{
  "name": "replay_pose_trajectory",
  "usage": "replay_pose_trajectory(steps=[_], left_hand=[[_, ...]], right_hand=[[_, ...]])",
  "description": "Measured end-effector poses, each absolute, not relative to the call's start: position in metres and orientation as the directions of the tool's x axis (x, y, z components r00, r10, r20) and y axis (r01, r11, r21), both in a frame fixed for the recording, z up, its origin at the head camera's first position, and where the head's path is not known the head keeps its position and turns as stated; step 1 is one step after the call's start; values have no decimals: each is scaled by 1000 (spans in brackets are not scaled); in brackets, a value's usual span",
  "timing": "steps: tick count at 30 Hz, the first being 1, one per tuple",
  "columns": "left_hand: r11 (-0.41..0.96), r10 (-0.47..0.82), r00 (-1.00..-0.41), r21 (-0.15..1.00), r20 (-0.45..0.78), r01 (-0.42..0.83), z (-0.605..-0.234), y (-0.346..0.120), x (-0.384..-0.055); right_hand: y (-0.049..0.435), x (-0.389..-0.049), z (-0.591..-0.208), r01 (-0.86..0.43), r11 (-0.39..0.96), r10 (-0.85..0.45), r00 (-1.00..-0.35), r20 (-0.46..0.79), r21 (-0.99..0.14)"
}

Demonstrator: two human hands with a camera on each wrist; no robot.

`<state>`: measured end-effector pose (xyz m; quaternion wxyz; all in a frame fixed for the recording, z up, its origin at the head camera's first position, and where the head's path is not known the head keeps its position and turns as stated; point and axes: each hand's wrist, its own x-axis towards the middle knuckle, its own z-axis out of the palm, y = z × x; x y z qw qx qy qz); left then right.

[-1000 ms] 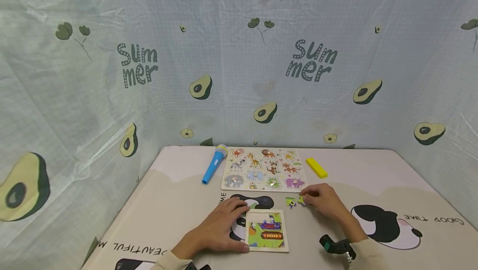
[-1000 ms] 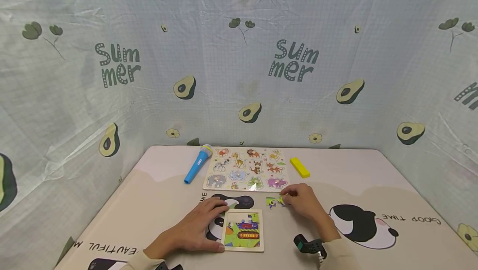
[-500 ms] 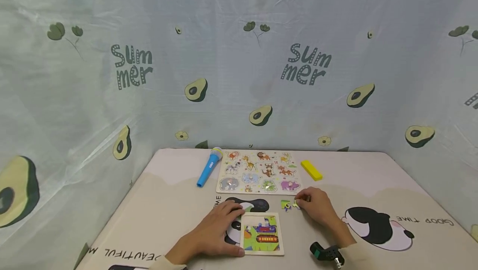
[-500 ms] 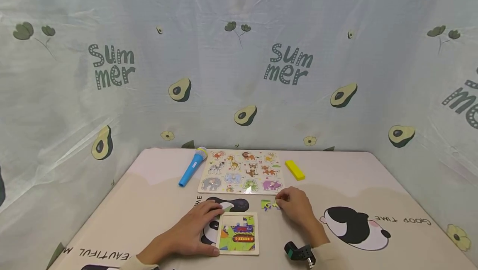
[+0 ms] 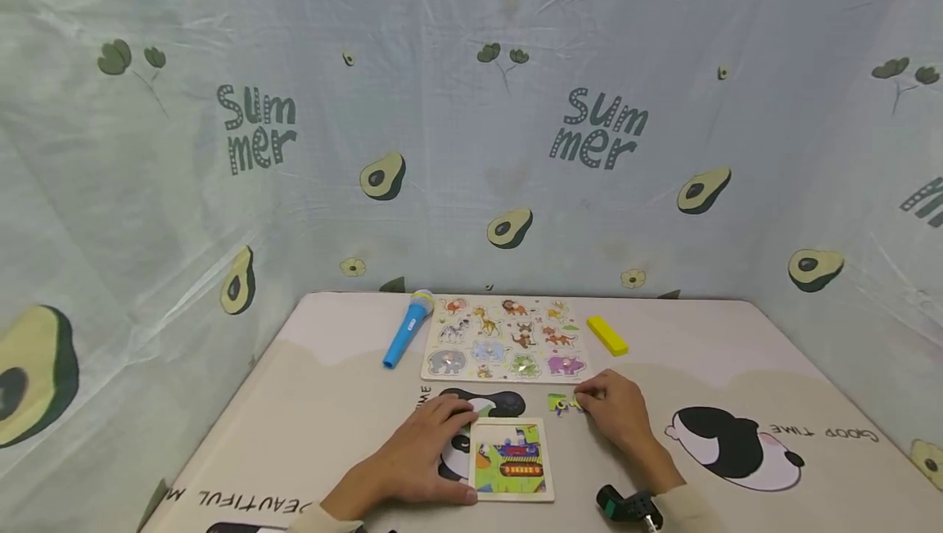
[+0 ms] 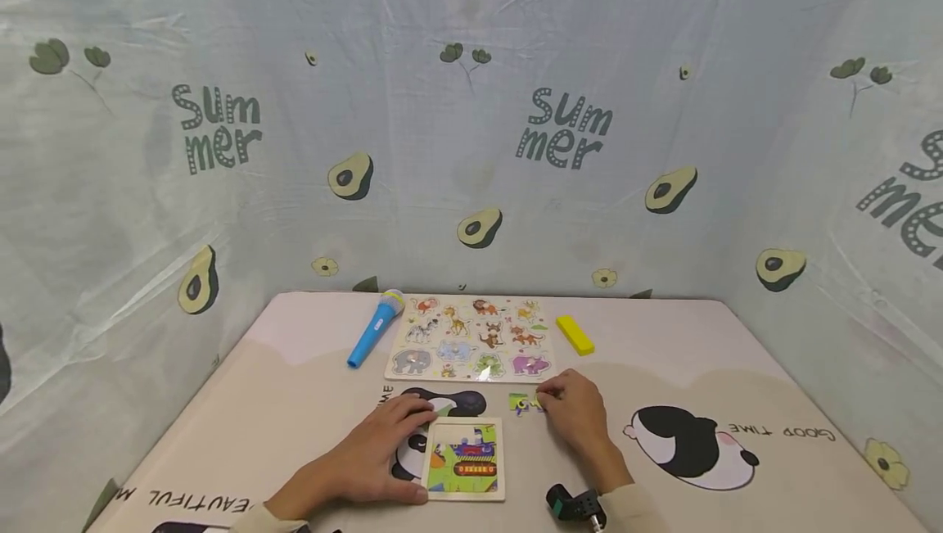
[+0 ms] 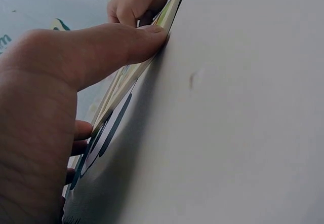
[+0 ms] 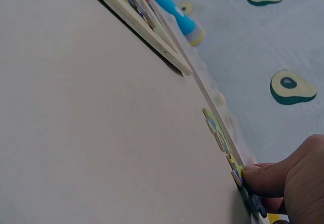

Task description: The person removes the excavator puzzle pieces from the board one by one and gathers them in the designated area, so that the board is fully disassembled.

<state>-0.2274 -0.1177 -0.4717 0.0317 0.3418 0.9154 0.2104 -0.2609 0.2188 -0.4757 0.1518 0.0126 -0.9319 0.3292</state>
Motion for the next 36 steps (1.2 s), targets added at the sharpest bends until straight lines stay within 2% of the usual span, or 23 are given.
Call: replay_pose_trajectory(steps=[9,27,30,36], left_hand=[[687,636,-769,402,72,605,-475,-118,-228],[693,633,-771,398,64,602,-474,-117,-229],[695,631,-773,395,64,600,-475,-117,-229],[699,630,-775,398,52,594,-475,-117,-231]], right_hand=[[215,-258,-477,-104,798,87,-955,285,-594],[189,-241,-455,-256,735,-27,-936,350,-628],[181,-238,-452,-280,737,-68,-936,344,-615],[167,-232,-447,-375,715,-239,-924,297,-590]])
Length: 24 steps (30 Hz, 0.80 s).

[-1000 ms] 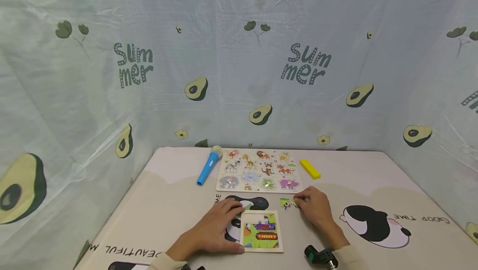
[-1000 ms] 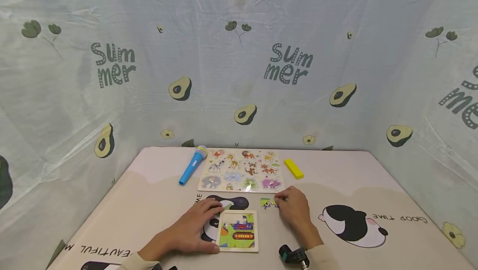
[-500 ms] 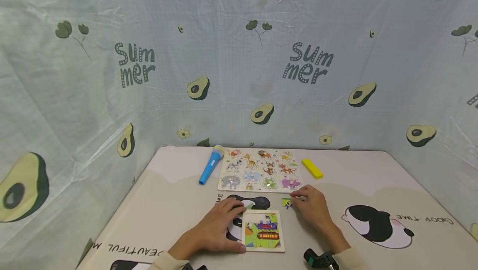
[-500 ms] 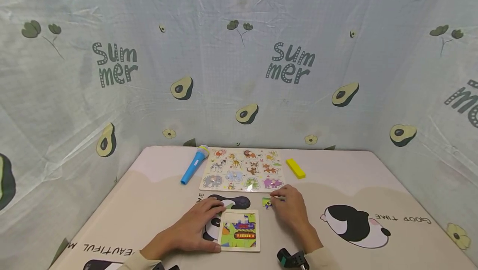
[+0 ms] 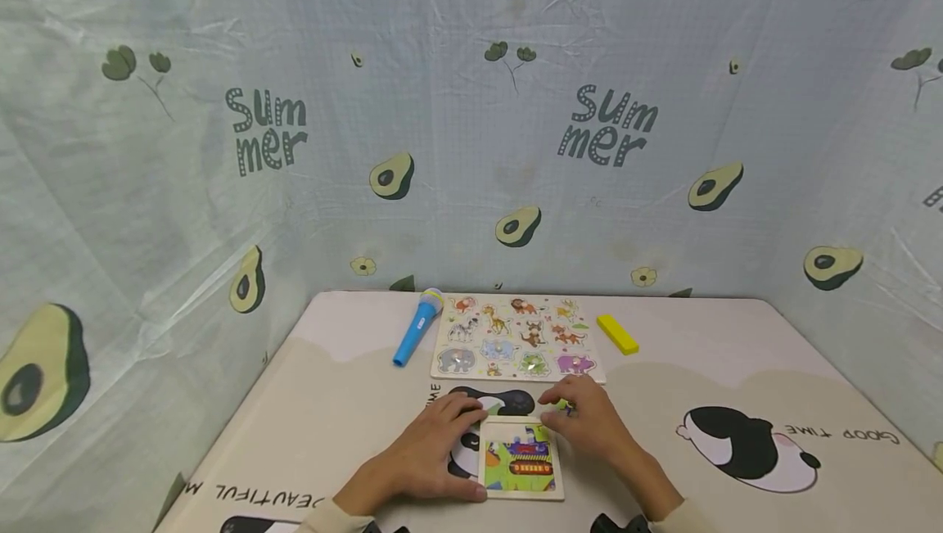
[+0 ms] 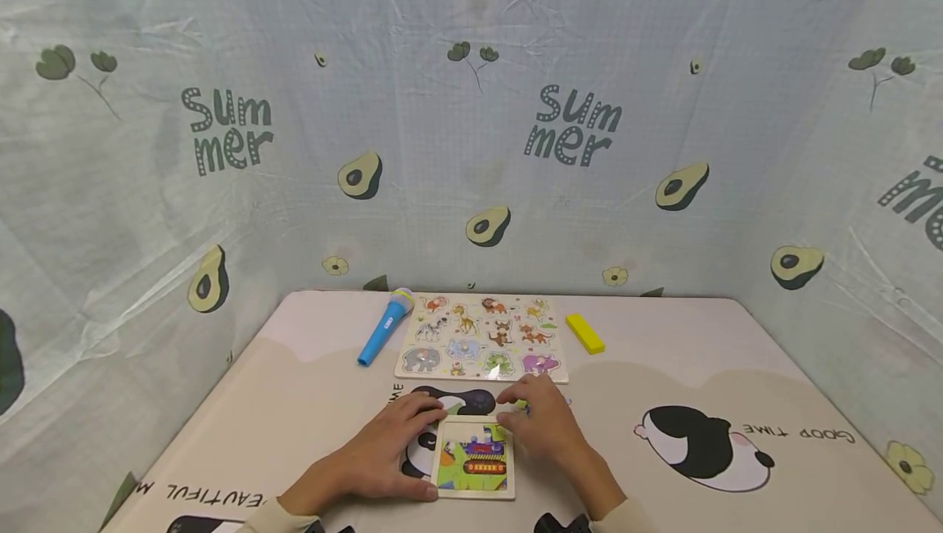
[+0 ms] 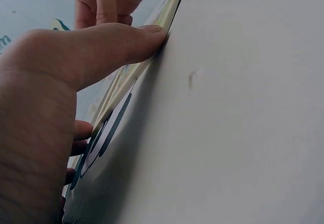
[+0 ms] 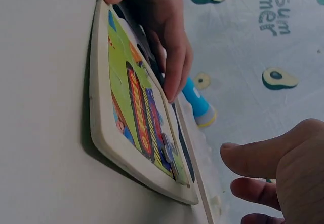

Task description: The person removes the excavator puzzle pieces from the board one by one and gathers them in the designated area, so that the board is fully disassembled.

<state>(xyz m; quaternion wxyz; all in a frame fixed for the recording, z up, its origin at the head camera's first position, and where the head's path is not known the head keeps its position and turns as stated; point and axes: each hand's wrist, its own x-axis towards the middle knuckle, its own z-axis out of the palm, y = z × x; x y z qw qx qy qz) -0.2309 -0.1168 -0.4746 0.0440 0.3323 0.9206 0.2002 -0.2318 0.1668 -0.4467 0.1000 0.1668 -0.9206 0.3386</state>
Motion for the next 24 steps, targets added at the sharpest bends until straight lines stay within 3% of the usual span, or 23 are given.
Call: replay_pose_trajectory(steps=[11,24], left_hand=[[694,636,-770,391,60,604,-475,-117,-230],[691,639,-766,385,71,612,-474,-117,-230]], right_hand=[[158,-222,-449,-445,746,-419,-892,170,-496],[157,-221,-452,-418,736,-419,-899,125,-532]])
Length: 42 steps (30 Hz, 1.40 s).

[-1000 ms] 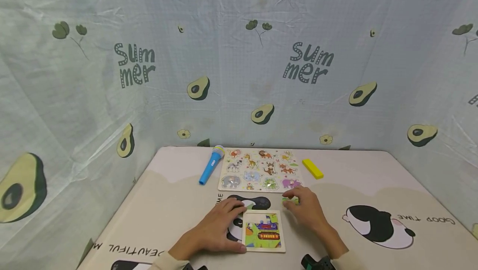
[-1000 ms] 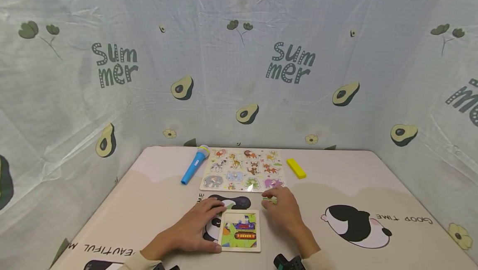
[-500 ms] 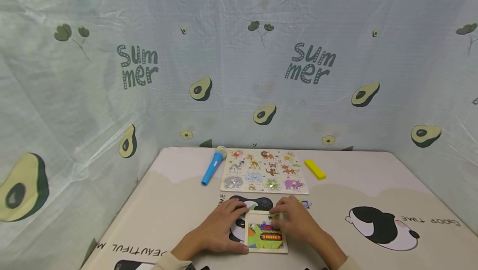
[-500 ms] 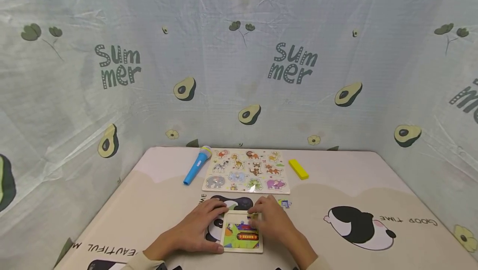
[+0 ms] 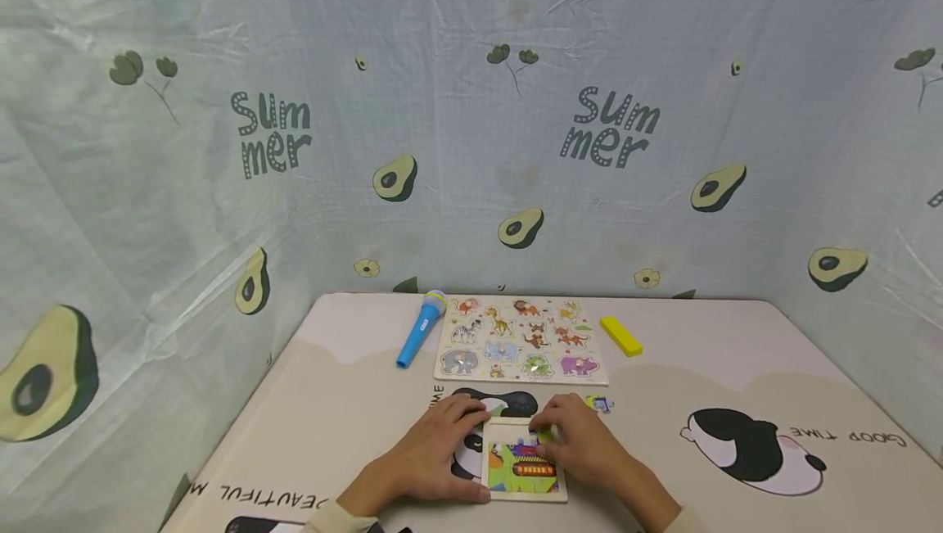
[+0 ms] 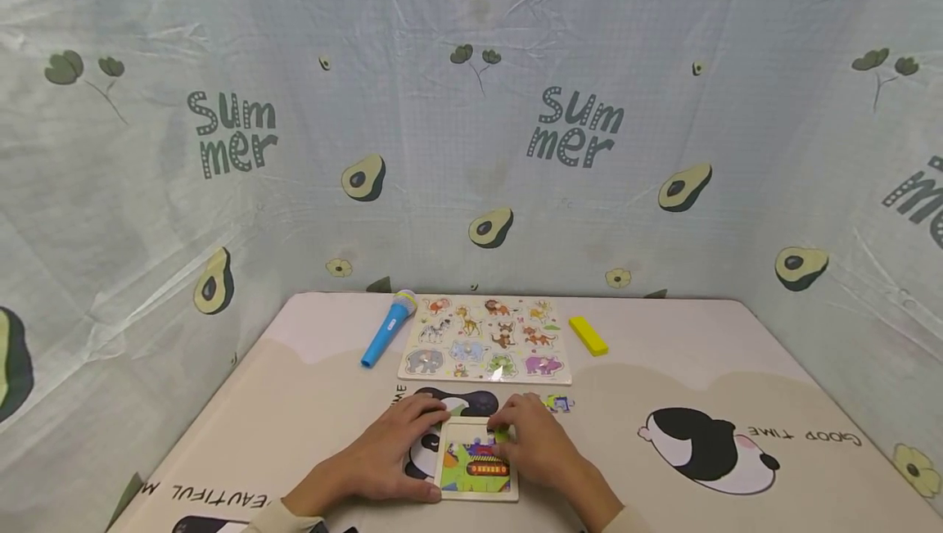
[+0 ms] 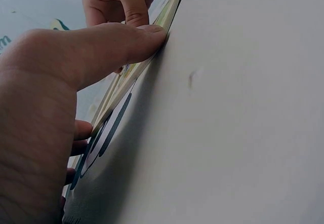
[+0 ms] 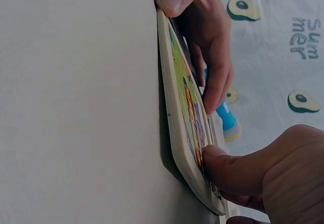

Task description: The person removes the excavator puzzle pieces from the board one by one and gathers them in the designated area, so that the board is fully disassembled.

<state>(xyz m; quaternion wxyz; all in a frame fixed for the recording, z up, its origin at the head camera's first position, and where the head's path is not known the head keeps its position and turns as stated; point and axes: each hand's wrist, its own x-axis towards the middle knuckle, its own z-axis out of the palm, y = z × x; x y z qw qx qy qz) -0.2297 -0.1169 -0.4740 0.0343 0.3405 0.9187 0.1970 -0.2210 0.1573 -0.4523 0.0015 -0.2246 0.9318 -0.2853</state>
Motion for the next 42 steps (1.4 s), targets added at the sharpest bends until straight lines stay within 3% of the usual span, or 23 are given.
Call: replay_pose_trajectory(steps=[17,29,36,42], left_hand=[[697,631,-772,387,68,604,-474,-117,-230],[692,632,-772,400,66,601,-472,-117,-229],[698,629,-775,397,57,595,-473,-116,-230],[702,628,-776,384,64,600,-475,-116,-230]], right_hand=[[153,-221,-447,-398,705,-424,-900,100,-588],[157,-224,-451,-424,639,-437,-887,151,-642],[168,-224,-454,-431,609,-395,-893,217,-665],[182,-227,-452,-351,611,-274,-935,226,-710]])
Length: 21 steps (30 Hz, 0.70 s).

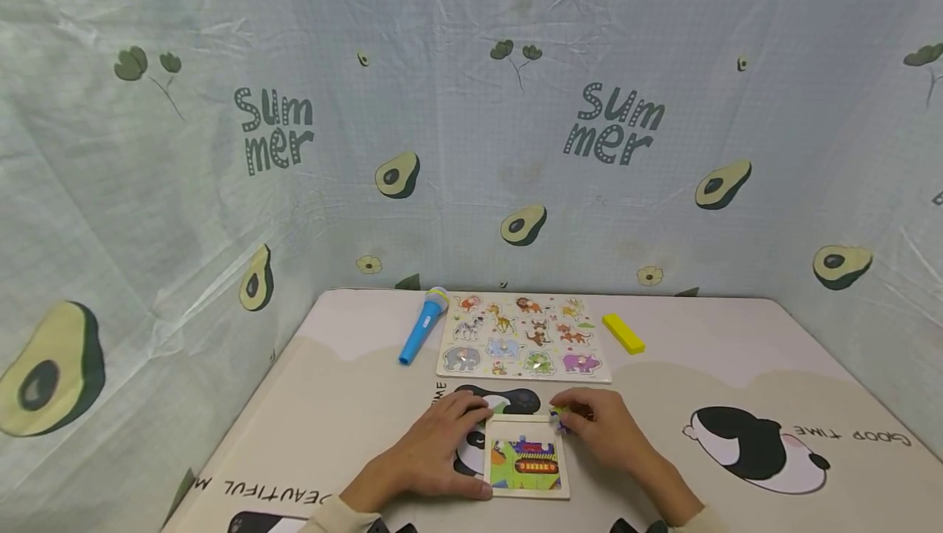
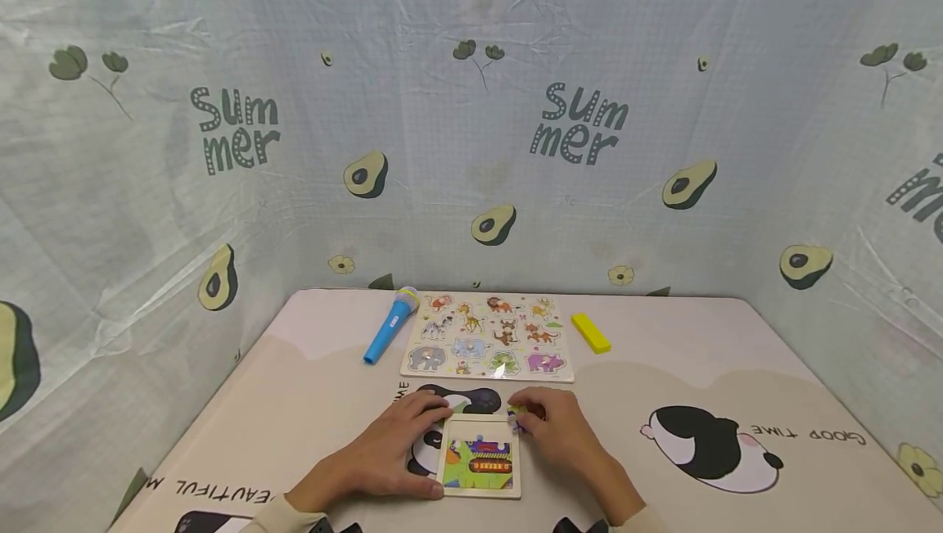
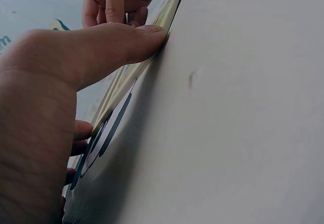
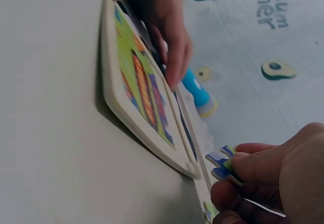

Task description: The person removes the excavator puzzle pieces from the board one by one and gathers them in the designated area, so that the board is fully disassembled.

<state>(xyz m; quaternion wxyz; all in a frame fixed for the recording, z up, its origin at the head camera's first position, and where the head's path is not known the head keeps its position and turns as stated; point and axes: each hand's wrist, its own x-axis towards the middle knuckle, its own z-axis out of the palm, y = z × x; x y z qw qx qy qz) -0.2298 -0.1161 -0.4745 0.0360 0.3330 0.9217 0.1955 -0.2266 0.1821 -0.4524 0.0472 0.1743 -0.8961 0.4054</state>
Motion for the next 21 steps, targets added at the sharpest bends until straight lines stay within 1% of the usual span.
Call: replay_pose_trajectory(steps=[4,8,15,21], left_hand=[[703,627,-776,384,62,599,-474,-116,-230],[700,629,-776,394,57,596,-474,-116,-230],[698,632,-772,387,61,602,-472,-116,-229],[694,636,-769,384,70,609,-472,-116,-229]], right_hand=[[196,-230,-449,-262,621,-157,-965,210,-739],[211,-234,-446,-192,634,-64,-978,197,-749],[235,-242,-443,-151,619,2,-981,194,-771],[251,-245,-450,-120,665,36,-981,192,-737]])
